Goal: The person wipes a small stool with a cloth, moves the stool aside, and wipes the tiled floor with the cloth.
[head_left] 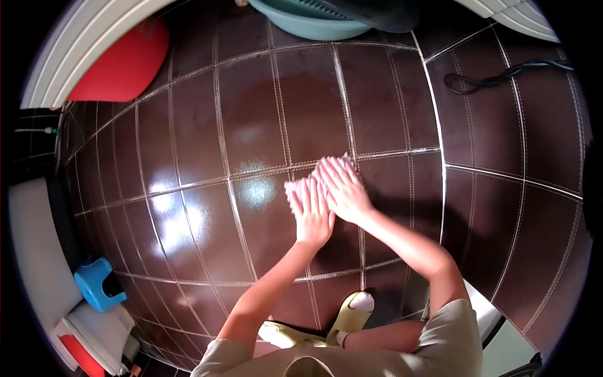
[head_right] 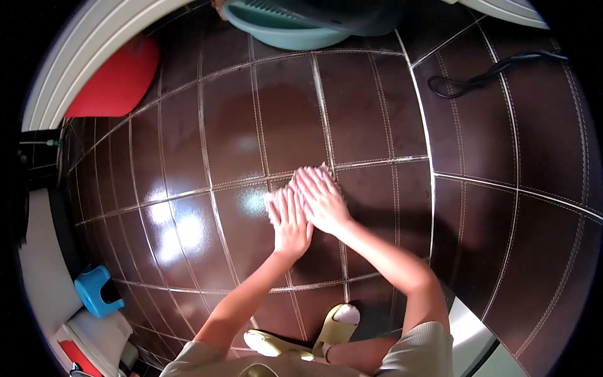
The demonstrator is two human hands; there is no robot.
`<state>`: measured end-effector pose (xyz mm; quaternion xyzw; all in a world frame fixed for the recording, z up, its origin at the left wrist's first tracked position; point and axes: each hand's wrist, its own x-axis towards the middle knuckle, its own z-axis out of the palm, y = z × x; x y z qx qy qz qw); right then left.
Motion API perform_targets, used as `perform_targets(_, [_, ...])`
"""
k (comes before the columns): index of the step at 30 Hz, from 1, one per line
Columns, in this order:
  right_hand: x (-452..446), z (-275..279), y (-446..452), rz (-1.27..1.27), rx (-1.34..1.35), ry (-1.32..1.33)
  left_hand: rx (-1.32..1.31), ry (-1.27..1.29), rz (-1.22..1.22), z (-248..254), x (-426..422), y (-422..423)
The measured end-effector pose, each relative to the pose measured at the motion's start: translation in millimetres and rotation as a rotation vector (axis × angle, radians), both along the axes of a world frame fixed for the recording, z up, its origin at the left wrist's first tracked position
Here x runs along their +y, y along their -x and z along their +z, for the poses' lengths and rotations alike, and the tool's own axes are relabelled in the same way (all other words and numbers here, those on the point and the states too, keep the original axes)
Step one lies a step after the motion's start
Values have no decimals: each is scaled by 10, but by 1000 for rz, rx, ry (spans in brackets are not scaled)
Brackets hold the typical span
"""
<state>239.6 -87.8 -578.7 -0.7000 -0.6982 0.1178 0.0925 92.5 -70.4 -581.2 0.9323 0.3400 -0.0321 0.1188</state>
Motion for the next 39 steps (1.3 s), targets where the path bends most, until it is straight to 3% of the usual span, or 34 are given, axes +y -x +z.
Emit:
perform_targets(4, [288, 23, -172, 127, 11, -114, -24, 9, 60, -81, 124, -94])
perform_targets(8, [1185, -176, -608, 84, -260, -251, -29, -195, 149, -124, 996, -684])
perform_targets(10, [1561, -341, -896, -118, -210, -298, -55, -311, 96, -325, 1486, -985])
perform_targets(13, [1635, -361, -1207, -311, -207, -215, -33, -244, -15, -319, 1797, -1364])
perform_targets(20, [407, -115, -1117, -232, -116, -172, 0, -164, -249, -20, 762, -1229])
perform_targets(26, [-840, 116, -391, -288, -32, 44, -52, 248, -349, 112, -321, -481])
perform_targets(32, [-692, 117, -619, -163, 51, -77, -7, 149, -374, 109, -233, -551])
perform_targets(34, [-408, 74, -784, -130, -21, -131, 38, -13, -315, 39, -73, -741])
perform_targets(39, [418, -143, -1329, -258, -142, -260, -45, -86, -91, -139, 655, -1490])
